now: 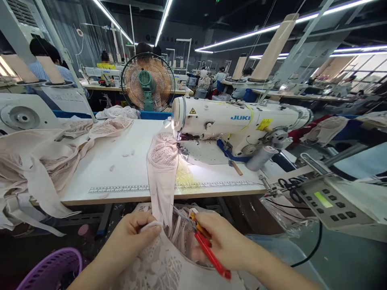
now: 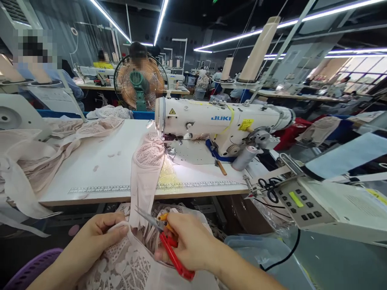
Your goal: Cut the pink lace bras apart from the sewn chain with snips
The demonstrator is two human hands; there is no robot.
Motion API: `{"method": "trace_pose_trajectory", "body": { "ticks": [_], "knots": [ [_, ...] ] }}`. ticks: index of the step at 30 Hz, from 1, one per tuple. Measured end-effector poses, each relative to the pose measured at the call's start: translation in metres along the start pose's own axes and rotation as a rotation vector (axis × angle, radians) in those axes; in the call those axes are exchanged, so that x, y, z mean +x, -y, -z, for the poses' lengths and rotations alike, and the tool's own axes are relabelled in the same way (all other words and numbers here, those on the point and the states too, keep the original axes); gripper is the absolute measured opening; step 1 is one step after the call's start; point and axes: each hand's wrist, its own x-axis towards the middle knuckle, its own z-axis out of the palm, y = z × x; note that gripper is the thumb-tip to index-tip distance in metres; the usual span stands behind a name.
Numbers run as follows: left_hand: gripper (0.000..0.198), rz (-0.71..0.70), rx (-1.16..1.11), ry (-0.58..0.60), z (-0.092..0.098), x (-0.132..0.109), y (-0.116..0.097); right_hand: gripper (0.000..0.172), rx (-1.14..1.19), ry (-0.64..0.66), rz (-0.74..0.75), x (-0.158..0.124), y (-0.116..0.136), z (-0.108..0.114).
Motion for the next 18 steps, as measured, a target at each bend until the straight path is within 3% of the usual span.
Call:
{"method": "trace_pose_trajectory", "body": {
  "ticks": [4, 10, 14, 18],
  "knots": [
    [0.020, -0.065, -0.041, 0.009, 0.005, -0.003, 0.006, 0.039, 0.067, -0.024, 0.065, -0.011, 0.011, -0.020],
    [0.019, 0.013, -0.124, 0.000, 0.005, -0.010, 0.013, 0.030, -0.081, -0.002, 0.106, -0.019, 0.014, -0.054],
    [0.017, 0.031, -0.171, 0.024, 0.007, -0.014, 0.015, 0.028, -0.122, 0.066, 0.066, -0.018, 0.022, -0.039],
    [0.014, -0.080, -0.091, 0.115, 0.009, -0.017, 0.010, 0.042, -0.165, 0.071, 0.017, -0.009, 0.022, -0.009]
  ]
}}
